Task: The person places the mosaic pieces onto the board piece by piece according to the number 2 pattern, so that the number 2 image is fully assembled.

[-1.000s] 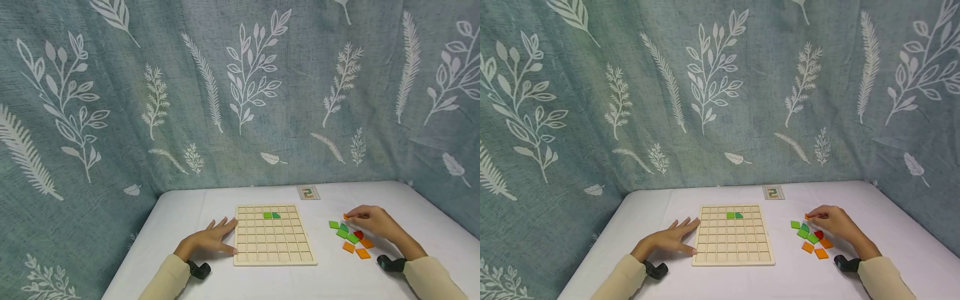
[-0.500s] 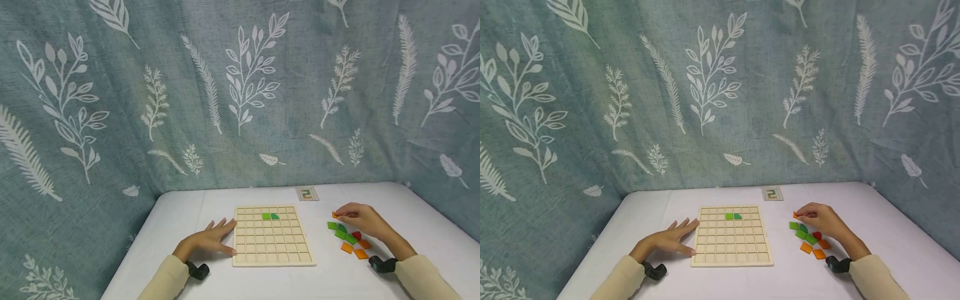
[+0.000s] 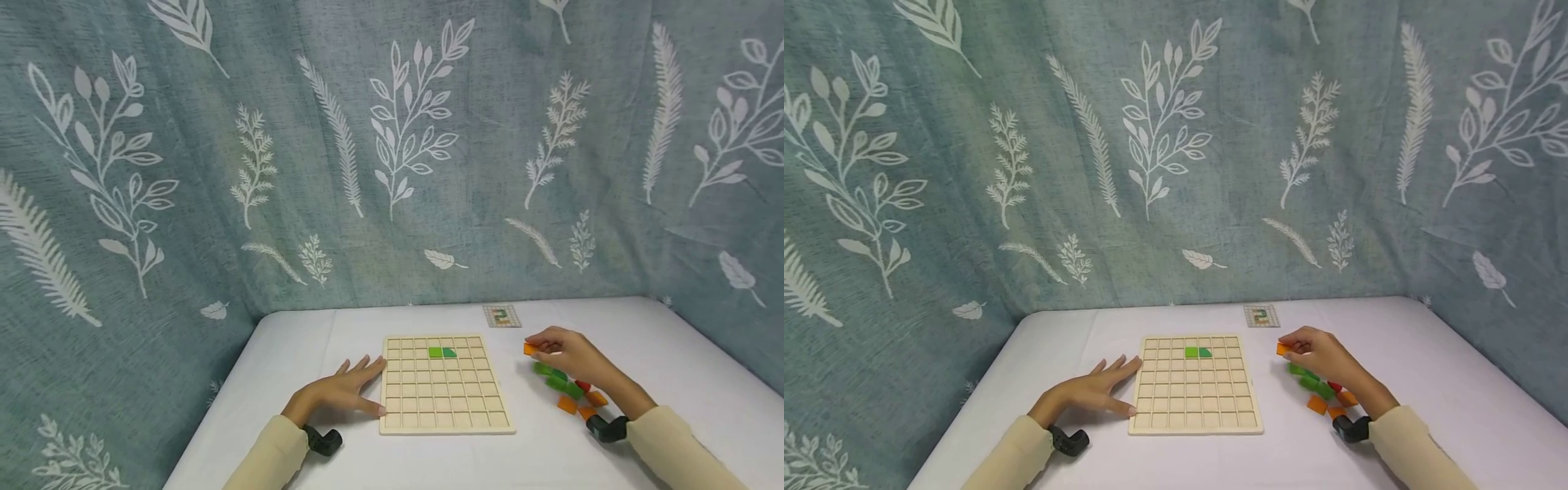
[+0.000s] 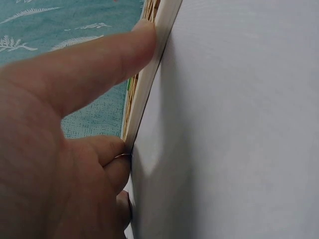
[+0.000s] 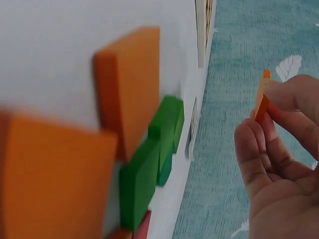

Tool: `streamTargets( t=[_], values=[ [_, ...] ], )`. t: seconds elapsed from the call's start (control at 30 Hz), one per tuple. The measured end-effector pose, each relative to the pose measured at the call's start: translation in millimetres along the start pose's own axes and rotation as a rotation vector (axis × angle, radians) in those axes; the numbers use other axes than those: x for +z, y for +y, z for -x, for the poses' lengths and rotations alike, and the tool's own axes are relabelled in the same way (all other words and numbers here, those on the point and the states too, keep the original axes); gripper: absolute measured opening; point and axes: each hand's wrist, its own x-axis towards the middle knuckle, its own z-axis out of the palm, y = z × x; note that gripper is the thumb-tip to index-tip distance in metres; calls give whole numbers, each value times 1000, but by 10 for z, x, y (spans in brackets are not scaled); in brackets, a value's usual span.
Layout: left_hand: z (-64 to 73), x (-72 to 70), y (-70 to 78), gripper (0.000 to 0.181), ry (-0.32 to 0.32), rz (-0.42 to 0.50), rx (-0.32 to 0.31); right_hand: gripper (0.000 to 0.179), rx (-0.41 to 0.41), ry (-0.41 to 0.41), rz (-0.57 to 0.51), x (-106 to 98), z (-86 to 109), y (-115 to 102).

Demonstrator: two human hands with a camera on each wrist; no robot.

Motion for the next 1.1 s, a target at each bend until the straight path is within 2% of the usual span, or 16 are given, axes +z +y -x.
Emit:
streamTargets(
  t=[0.33,0.7,1.1],
  values=[
    [1,1,28,106,3,-12,-21,32,-88,-69,18,121,-112,-64],
    [5,3,42,106,-2,-15,-15,20,-197,-112,-17,322,-245,-172],
    [4,0,27,106,0,-24,-31,21,-188,-180,-30,468,-500,-386]
  ],
)
